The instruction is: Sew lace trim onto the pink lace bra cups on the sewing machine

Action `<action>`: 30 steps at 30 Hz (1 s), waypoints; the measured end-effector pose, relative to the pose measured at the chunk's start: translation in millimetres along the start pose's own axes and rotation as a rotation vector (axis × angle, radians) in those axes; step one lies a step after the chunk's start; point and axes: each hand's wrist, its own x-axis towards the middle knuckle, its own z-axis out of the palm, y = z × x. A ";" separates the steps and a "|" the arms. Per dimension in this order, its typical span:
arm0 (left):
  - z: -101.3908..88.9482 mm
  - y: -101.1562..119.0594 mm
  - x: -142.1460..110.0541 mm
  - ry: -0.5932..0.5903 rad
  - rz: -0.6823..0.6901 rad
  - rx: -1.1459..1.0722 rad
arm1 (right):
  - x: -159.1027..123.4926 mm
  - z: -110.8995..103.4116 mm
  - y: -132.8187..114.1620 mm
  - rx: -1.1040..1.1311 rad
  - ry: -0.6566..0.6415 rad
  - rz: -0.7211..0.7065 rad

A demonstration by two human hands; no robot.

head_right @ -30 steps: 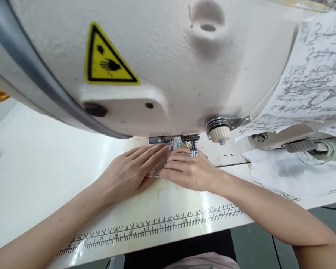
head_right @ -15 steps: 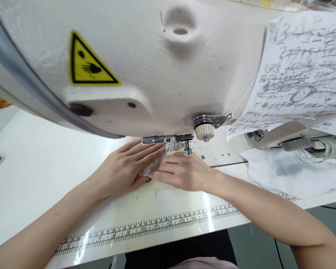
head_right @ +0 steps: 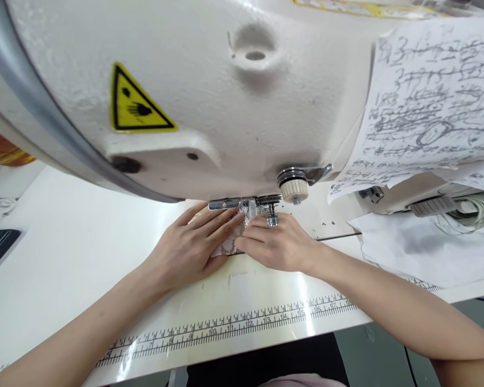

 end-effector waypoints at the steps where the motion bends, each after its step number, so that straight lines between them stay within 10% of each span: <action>1: -0.3 0.7 0.4 0.000 -0.006 0.000 | 1.1 -1.4 0.6 -0.012 -0.002 0.001; 23: 0.6 8.3 3.4 -0.007 -0.063 0.010 | 10.9 -21.5 5.5 -0.315 0.116 0.049; 30: 1.7 10.7 2.5 0.161 0.075 0.010 | 7.9 -19.6 7.3 -0.188 0.022 0.070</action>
